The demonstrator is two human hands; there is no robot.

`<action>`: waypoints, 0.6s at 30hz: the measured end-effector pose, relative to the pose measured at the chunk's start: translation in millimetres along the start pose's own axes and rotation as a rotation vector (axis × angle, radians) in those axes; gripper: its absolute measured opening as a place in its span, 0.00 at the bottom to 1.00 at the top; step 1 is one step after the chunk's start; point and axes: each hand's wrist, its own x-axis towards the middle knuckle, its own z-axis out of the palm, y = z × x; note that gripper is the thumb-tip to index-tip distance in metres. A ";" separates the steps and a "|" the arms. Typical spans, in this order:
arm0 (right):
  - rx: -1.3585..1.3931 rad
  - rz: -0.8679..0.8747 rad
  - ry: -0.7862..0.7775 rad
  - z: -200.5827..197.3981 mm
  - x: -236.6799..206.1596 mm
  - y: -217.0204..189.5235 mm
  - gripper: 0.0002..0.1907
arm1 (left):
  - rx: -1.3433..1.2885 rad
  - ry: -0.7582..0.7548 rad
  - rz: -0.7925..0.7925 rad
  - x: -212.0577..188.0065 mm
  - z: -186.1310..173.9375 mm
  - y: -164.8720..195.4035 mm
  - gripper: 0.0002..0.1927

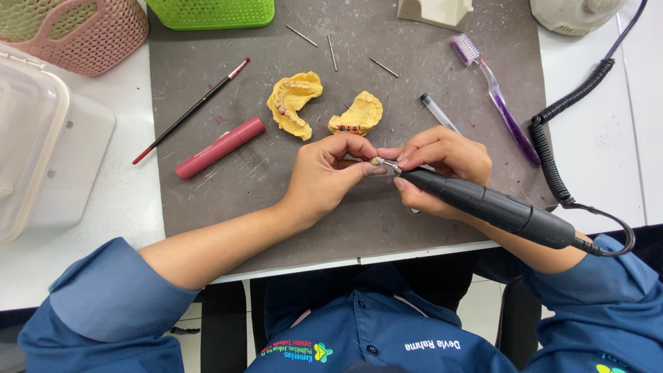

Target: The person uses a rotary handpiece to grind and shape a small dental prosthesis component, then places it into a yellow dental cast to check fit. They repeat the grinding and fitting steps several times, adjusting the component until it seats properly in the cast.

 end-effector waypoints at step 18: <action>0.011 -0.042 0.008 -1.3 -1.4 5.4 0.12 | -0.021 -0.019 -0.012 1.7 -0.4 -2.2 0.07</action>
